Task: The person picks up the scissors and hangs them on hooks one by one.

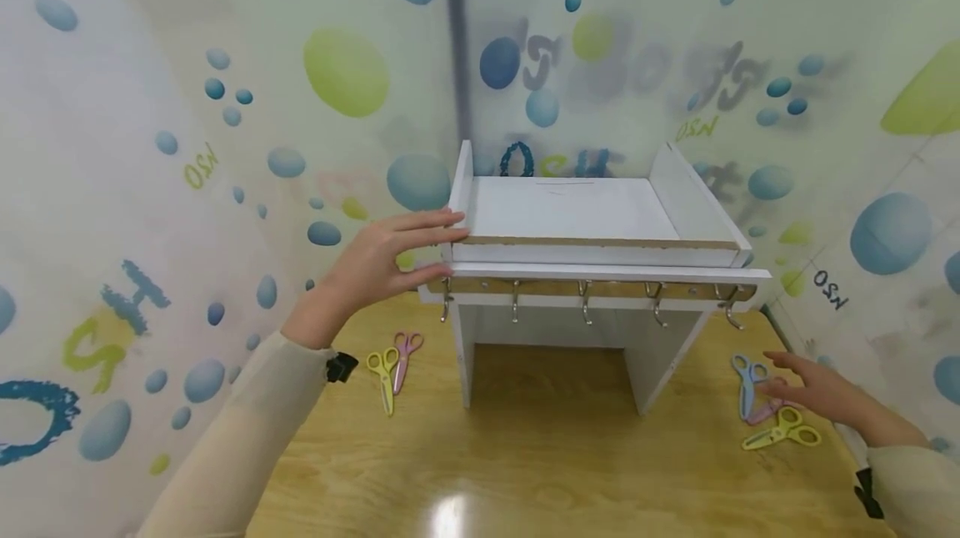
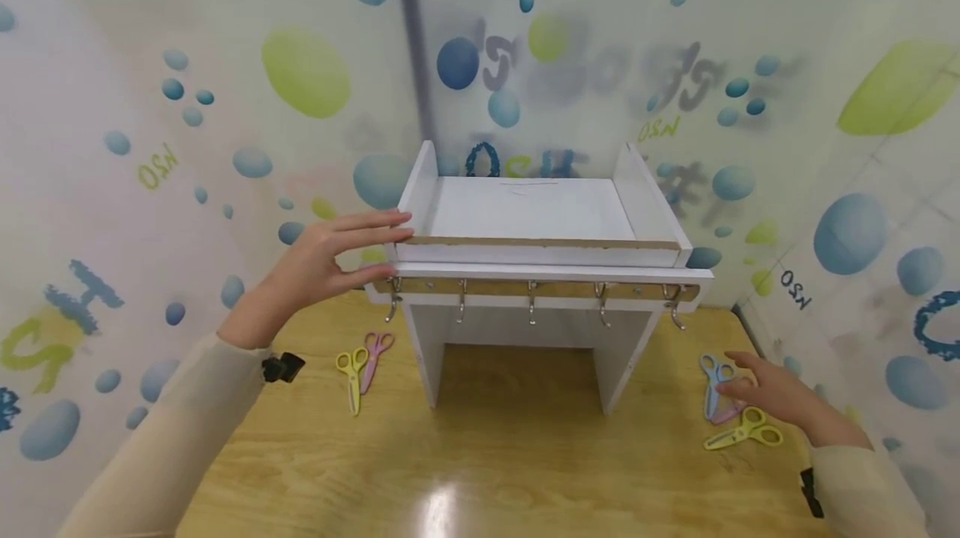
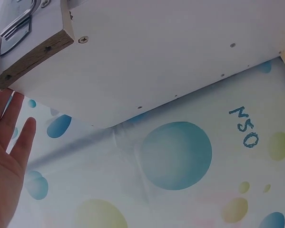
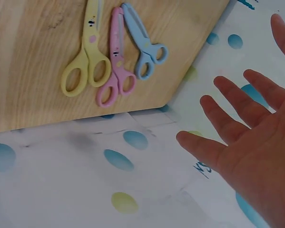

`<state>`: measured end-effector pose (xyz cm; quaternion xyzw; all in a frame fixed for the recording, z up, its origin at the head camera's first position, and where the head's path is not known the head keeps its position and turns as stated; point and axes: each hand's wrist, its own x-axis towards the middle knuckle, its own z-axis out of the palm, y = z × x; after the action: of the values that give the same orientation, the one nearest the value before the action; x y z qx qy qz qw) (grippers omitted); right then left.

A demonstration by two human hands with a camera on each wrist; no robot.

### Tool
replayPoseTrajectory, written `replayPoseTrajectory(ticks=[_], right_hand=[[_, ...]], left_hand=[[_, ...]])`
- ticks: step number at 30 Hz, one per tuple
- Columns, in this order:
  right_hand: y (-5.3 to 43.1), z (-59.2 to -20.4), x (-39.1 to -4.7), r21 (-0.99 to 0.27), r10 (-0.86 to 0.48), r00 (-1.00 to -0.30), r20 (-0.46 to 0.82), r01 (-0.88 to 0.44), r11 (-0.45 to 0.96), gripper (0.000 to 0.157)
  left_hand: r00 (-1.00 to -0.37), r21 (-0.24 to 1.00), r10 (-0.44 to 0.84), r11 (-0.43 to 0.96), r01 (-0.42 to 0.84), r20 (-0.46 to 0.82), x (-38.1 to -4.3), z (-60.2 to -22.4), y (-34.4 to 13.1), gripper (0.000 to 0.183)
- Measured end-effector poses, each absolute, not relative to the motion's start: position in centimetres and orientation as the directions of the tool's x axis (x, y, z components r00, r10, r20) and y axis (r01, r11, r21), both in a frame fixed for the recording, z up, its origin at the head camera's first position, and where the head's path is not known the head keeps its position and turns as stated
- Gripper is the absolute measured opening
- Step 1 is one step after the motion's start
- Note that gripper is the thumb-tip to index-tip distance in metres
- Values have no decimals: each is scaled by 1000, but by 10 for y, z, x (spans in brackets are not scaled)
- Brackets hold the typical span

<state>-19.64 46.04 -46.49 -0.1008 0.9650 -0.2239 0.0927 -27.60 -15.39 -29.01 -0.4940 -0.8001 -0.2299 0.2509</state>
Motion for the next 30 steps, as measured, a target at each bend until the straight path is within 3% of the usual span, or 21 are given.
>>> replayPoseTrajectory(ticks=[30], right_hand=[[478, -510, -173, -479, -185, -969, -163, -87, 874, 62]], left_hand=[[-406, 167, 655, 396, 903, 637, -279, -293, -152, 51]])
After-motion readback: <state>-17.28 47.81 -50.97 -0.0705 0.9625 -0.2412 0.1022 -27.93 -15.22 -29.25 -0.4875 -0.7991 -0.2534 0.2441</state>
